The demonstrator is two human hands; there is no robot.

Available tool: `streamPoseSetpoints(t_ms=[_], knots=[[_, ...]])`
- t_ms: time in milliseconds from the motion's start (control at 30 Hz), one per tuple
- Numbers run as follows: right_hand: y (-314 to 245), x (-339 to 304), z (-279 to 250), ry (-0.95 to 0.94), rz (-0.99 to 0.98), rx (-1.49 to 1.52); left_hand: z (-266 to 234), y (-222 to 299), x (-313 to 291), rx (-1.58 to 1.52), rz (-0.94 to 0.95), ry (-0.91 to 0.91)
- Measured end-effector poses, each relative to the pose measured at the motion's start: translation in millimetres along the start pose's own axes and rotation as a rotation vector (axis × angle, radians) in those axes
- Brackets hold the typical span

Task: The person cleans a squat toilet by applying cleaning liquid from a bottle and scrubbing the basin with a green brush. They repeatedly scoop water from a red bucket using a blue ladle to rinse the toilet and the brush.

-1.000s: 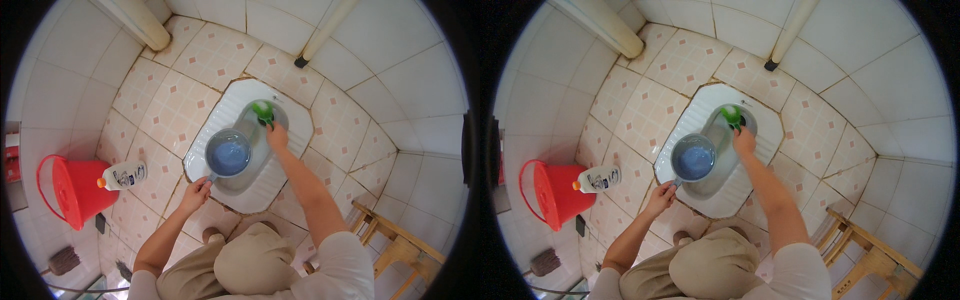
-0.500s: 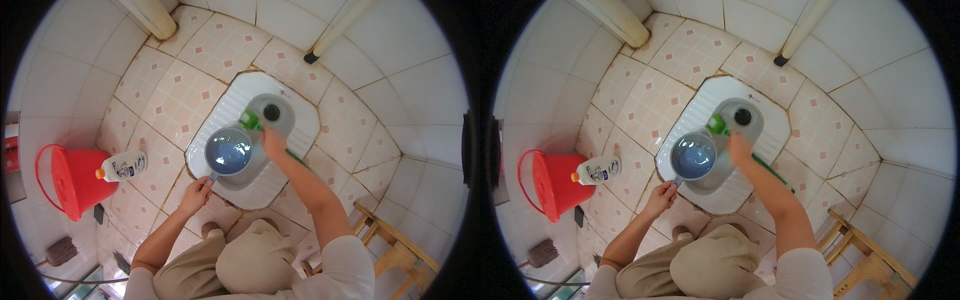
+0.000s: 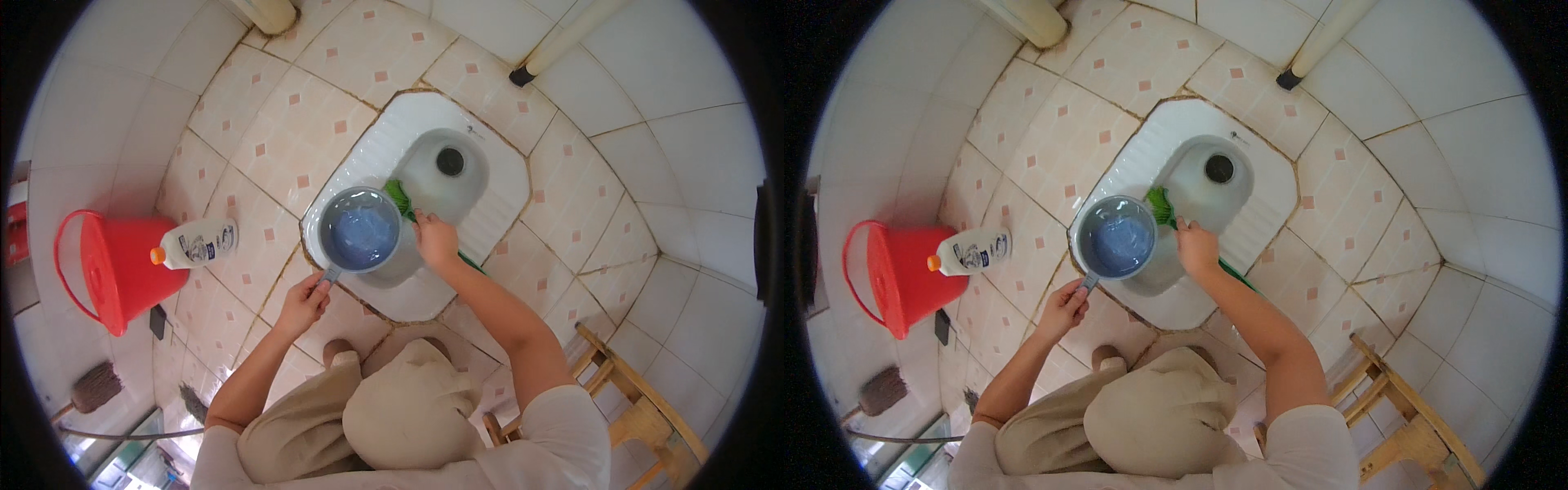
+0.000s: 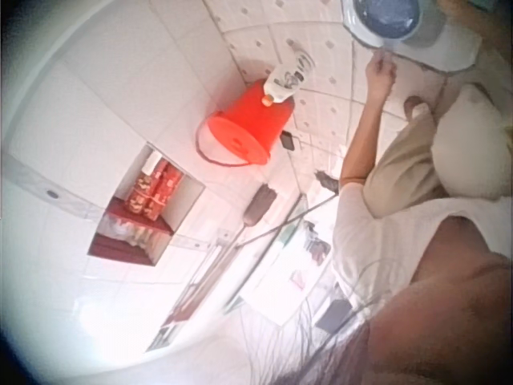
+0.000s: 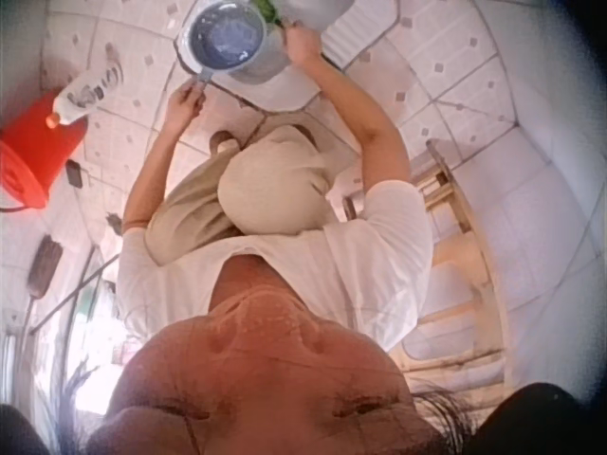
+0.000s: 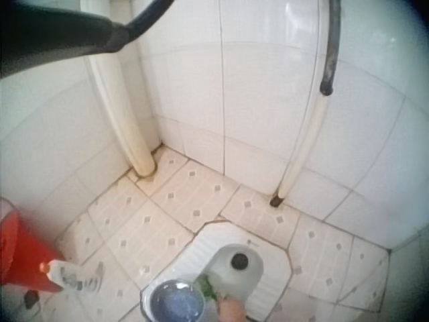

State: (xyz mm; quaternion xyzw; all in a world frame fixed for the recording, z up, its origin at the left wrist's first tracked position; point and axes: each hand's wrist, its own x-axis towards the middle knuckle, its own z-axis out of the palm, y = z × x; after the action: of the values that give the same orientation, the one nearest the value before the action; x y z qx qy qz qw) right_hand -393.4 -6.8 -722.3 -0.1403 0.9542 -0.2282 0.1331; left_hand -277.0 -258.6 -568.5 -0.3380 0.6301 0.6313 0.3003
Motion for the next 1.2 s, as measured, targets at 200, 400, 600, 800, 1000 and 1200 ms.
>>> streamPoseSetpoints(t_ms=[200, 400, 600, 800, 1000, 1200], knots=[[-17, -26, -6, -0.21, -0.267, -0.12, -19, -20, -22, -0.09, -0.036, 0.054], [-29, -20, -19, -0.515, -0.663, -0.309, -41, -37, -37, -0.133, -0.033, 0.126], [-27, 80, -81, -0.848, -0.869, -0.988, -55, -58, -52, -0.132, 0.02, 0.145], [25, 159, -74, -0.838, -1.132, -1.612, -56, -88, -58, -0.009, 0.093, 0.186], [-50, 118, -29, -0.952, -1.524, -1.331, -54, -88, -79, 0.119, 0.102, 0.235], [-99, 79, -20, -0.995, -1.353, -0.954, -52, -71, -87, 0.408, 0.252, 0.316]])
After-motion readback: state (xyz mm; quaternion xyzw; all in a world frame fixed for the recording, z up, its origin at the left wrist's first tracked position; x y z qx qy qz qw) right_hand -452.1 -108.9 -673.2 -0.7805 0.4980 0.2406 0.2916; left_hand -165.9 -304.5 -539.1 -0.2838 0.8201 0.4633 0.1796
